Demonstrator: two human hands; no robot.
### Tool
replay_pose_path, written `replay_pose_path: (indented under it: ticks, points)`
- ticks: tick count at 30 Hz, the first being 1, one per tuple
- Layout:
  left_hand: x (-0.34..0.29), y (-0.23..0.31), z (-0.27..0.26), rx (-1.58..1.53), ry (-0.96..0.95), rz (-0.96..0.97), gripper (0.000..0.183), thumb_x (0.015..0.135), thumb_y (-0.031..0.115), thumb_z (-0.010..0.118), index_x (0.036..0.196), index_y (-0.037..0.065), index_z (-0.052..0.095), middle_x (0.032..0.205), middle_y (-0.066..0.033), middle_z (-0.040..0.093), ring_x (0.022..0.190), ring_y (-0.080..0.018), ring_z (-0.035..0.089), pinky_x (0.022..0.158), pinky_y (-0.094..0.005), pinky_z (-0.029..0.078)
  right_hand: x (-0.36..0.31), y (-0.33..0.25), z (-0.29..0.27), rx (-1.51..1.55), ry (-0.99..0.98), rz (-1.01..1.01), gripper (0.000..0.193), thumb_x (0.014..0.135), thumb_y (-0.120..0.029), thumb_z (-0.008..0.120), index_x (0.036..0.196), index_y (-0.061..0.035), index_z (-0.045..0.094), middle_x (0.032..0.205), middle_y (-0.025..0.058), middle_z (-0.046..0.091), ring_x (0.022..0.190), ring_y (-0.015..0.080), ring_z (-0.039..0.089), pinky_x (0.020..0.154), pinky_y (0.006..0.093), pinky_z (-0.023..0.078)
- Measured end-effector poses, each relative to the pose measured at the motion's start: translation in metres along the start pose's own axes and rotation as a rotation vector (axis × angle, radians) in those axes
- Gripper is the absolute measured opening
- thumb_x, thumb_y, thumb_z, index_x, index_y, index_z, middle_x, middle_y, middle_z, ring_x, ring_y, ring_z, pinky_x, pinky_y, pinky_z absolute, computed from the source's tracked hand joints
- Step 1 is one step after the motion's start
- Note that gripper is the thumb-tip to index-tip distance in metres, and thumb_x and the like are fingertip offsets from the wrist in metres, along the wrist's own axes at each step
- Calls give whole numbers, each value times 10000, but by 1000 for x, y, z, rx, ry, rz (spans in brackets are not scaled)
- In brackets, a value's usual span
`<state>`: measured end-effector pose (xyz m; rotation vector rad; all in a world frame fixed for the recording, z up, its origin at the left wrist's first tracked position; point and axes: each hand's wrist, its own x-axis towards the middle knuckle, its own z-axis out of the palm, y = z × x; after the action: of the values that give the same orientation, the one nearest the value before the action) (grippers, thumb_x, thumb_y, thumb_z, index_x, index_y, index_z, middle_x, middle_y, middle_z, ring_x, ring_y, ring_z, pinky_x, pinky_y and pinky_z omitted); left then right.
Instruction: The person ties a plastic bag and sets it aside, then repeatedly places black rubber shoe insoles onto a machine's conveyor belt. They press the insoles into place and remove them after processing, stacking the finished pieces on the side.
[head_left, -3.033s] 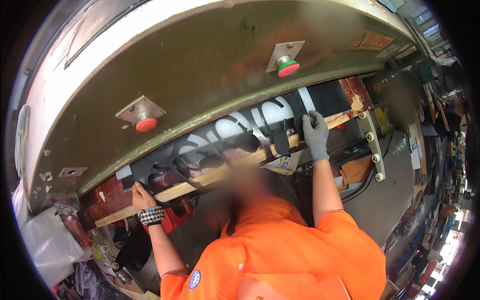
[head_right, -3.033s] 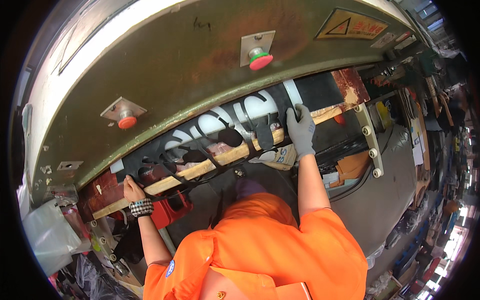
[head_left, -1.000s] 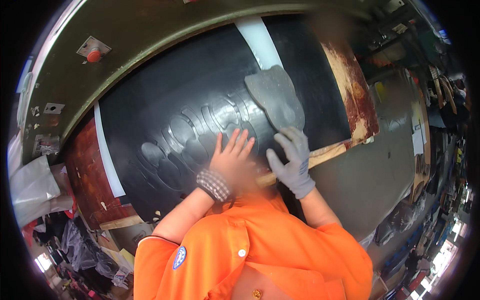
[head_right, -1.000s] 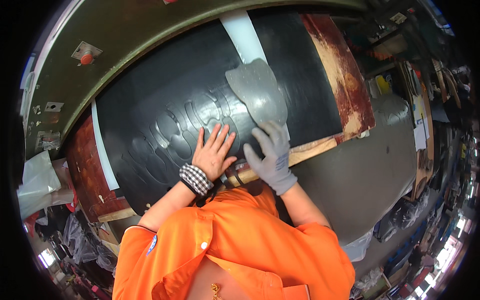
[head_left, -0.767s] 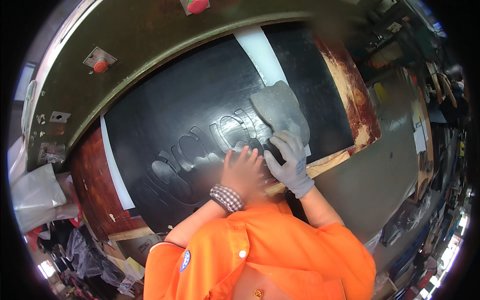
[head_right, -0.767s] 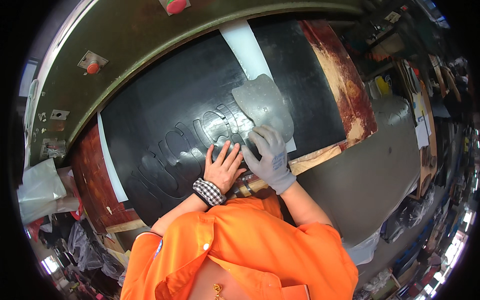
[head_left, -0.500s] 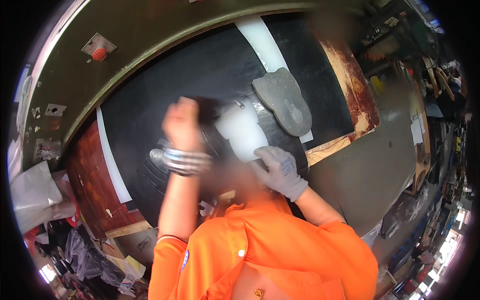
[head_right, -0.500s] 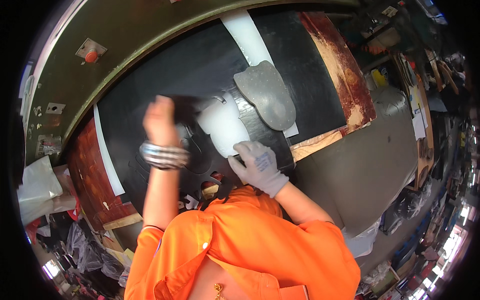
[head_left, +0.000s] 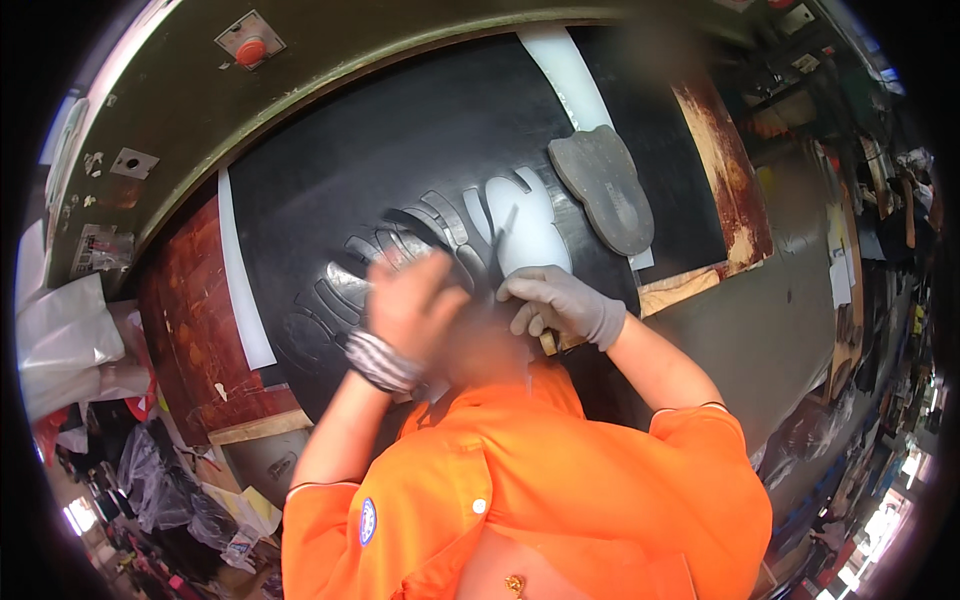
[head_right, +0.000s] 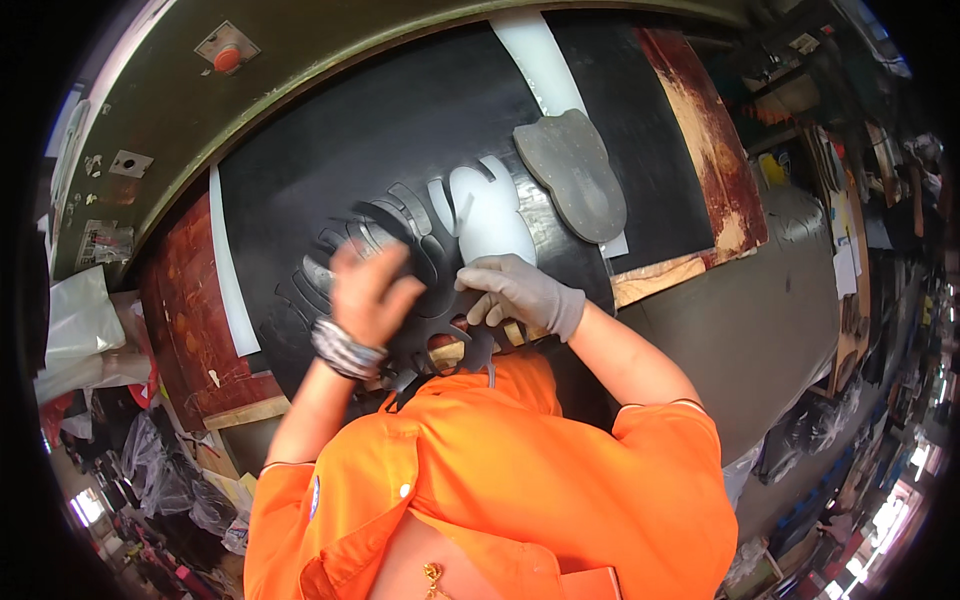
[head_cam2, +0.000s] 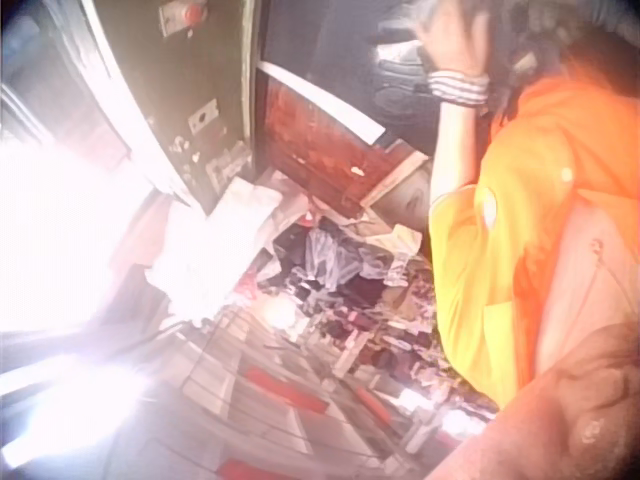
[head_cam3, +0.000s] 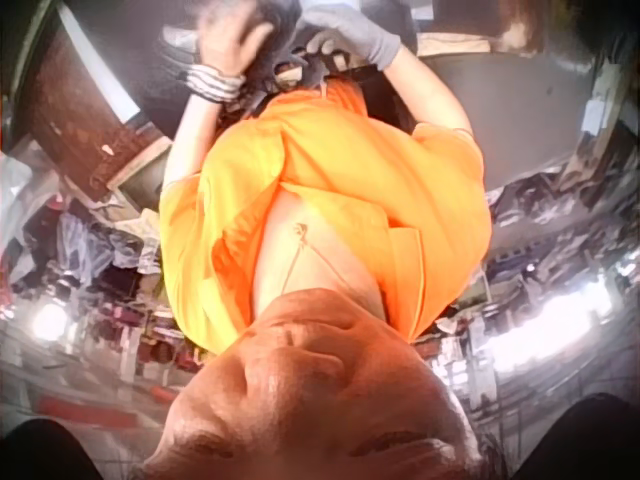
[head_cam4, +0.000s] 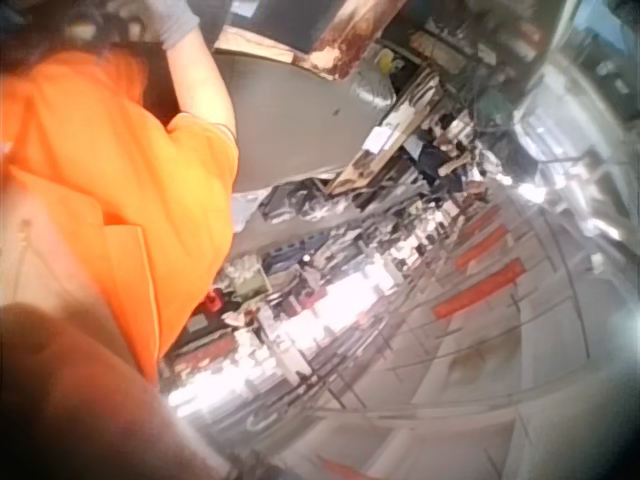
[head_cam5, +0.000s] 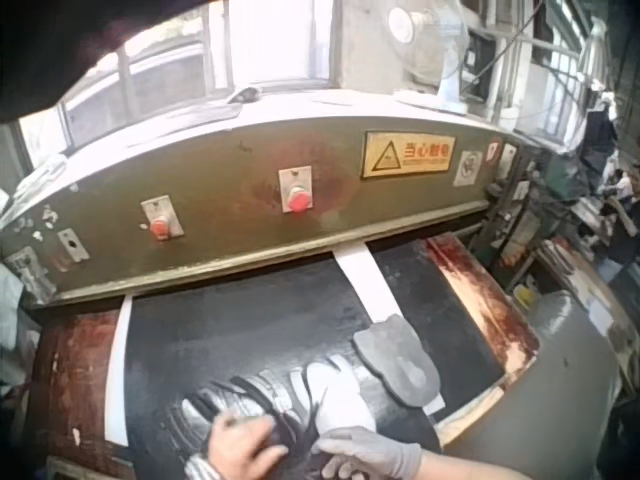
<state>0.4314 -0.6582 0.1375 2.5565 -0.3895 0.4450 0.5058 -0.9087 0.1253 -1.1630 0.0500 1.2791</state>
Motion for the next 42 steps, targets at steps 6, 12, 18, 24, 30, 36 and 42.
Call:
replay_pose_path:
  ticks: [6, 12, 18, 24, 30, 36, 42]
  points:
    - [-34, 3, 59, -225, 0, -109, 458, 796, 168, 775, 1196, -6, 635, 1230, -192, 661, 1210, -345, 607, 996, -450, 459, 28, 25, 6, 564, -112, -172, 262, 982, -281, 619, 974, -21, 647, 835, 50, 661, 630, 141, 635, 552, 258, 467]
    - [-1, -23, 60, -590, 180, -792, 335, 1026, 311, 552, 1058, -7, 650, 849, -72, 680, 796, -174, 641, 763, -293, 493, 13, 25, 58, -853, 672, -672, 262, 790, -214, 775, 939, -42, 646, 1081, 181, 663, 660, 205, 655, 624, 319, 536]
    - [0, -41, 59, -996, -72, -777, 355, 1055, 316, 503, 1067, -17, 625, 788, -88, 690, 801, -145, 639, 784, -289, 508, 34, 31, 84, -1229, 596, -1178, 241, 779, -179, 736, 927, -33, 615, 1229, 160, 611, 759, 281, 696, 642, 363, 557]
    - [48, -65, -1, -997, 732, -947, 380, 977, 333, 650, 810, 3, 562, 677, -102, 634, 524, -179, 617, 497, -303, 510, 44, 40, 76, -1608, 507, -531, 674, 896, -444, 624, 1391, -29, 430, 1384, 183, 530, 845, 313, 718, 711, 416, 572]
    - [70, -114, -148, -924, 858, -443, 287, 980, 242, 667, 804, 38, 570, 639, -22, 529, 500, -102, 492, 484, -298, 488, 43, 38, 77, -1690, 521, -558, 603, 903, -444, 620, 1319, -27, 493, 1383, 197, 537, 860, 324, 716, 745, 425, 568]
    - [18, -82, -127, -271, 557, -307, 116, 932, 104, 678, 983, 1, 694, 761, -61, 662, 649, -134, 635, 615, -266, 506, 37, 25, 82, -1413, 385, -369, 467, 913, -478, 609, 1030, -27, 644, 1015, 211, 695, 876, 350, 705, 761, 433, 556]
    - [-77, -35, -9, -35, 92, 0, 451, 779, 151, 791, 1182, -5, 663, 879, -134, 624, 802, -318, 609, 752, -398, 521, 70, 12, 75, -70, -45, -25, 409, 1033, -402, 466, 955, -27, 612, 691, 59, 549, 587, 166, 528, 571, 303, 419]
